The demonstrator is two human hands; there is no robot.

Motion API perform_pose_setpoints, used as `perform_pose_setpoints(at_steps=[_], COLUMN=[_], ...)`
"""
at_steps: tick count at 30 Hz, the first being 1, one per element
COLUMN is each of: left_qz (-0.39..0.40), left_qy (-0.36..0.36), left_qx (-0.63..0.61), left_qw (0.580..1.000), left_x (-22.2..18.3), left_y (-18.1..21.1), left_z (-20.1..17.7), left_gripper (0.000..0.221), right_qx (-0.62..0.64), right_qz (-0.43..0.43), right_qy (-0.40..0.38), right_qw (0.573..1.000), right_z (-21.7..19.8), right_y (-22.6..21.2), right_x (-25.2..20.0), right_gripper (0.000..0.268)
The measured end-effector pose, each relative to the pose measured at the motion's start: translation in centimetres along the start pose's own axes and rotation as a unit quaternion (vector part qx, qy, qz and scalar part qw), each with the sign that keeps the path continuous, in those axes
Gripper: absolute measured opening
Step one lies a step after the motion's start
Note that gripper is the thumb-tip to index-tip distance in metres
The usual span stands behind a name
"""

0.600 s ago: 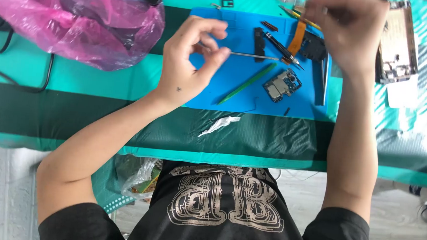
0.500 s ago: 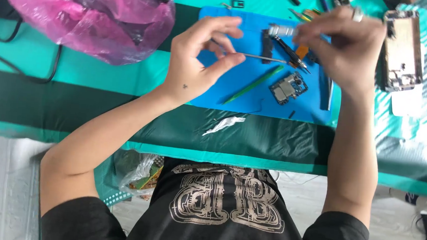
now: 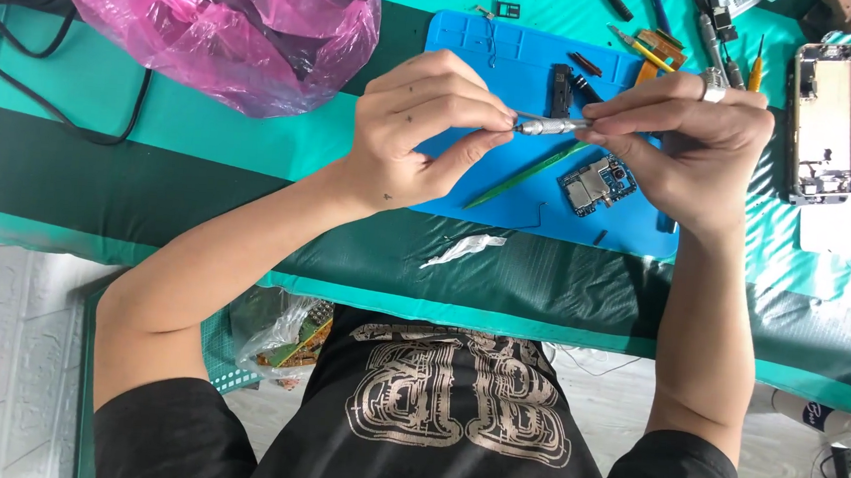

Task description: Reassembling internal components of a mobile phone, including connecting ribbon cables and placing the battery into the chassis.

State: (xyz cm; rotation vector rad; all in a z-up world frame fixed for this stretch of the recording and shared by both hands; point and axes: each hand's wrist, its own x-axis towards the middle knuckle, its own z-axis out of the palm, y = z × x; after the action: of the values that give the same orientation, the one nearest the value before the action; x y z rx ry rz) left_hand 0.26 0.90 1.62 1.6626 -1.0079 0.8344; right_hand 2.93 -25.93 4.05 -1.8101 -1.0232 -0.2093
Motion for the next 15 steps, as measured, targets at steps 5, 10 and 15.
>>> perform_pose_setpoints(at_steps=[5, 10, 15], left_qz=[-0.005, -0.001, -0.081], left_qy=[0.008, 0.013, -0.013], left_qx=[0.007, 0.000, 0.000], left_qw=[1.000, 1.000, 0.997], left_x=[0.0, -0.1, 0.5], left_y=[0.0, -0.3, -0.3], left_z=[0.3, 0.8, 0.3], left_gripper=[0.007, 0.008, 0.016], right_qx=[0.005, 0.018, -0.039], right_qz=[-0.001, 0.002, -0.008], right_qy=[0.000, -0.014, -0.016], right_qw=[1.000, 1.000, 0.999], right_z=[-0.1, -0.5, -2.3], right_y=[-0.2, 0.2, 0.5], right_x=[0.1, 0.2, 0.2], right_gripper=[0.008, 0.008, 0.010])
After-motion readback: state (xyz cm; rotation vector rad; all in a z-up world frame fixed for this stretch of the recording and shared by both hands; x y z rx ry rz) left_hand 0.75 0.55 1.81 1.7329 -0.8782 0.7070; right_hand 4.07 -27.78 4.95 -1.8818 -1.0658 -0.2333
